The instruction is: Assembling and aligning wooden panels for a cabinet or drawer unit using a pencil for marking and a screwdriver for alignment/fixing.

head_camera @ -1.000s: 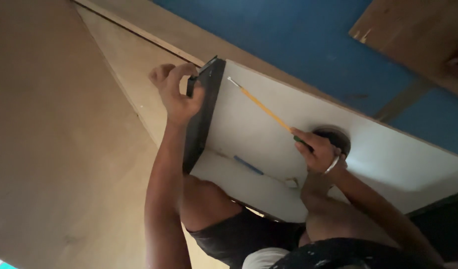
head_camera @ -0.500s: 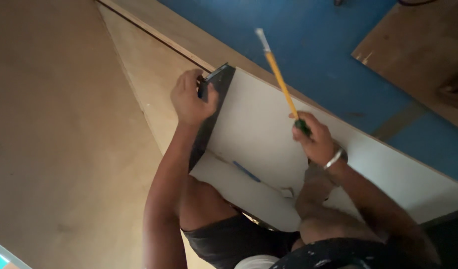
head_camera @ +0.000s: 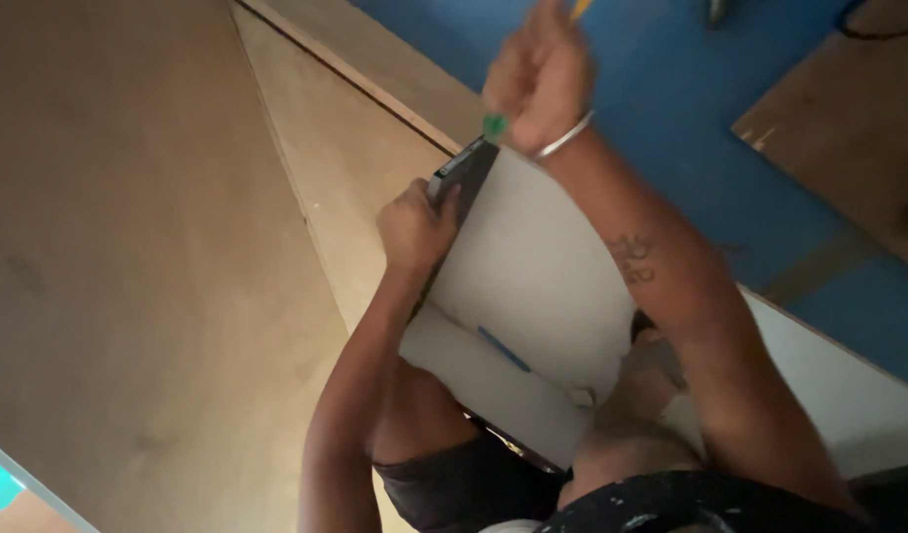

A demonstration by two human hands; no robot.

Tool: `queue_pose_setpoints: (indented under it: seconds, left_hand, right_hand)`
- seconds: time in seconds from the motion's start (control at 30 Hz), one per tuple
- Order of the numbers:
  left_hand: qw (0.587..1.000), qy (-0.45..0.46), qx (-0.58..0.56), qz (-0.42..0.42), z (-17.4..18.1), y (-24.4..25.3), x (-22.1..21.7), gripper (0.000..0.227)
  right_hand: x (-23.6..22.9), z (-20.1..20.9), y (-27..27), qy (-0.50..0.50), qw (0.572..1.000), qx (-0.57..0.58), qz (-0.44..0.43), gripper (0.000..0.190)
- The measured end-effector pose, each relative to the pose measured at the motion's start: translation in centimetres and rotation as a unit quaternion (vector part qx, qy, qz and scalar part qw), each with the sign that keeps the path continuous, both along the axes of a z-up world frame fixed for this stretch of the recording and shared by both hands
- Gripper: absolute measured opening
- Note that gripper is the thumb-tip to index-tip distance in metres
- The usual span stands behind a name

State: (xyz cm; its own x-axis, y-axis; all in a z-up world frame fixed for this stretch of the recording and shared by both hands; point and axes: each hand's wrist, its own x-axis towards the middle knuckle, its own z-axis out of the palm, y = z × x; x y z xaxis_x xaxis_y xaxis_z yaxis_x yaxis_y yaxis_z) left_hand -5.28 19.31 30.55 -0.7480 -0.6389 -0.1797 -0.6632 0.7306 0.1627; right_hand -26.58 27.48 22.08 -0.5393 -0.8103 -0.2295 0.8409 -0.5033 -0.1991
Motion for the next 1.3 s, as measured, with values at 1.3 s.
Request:
queue_pose_setpoints:
  seconds: [1.3]
  left_hand:
    - [0.735,0.42,0.441,0.297,-9.9,10.8,0.1,0.045]
  right_hand:
    - [11.7,1.0,25.7,0.626,0.571,0.45,0.283,0.043]
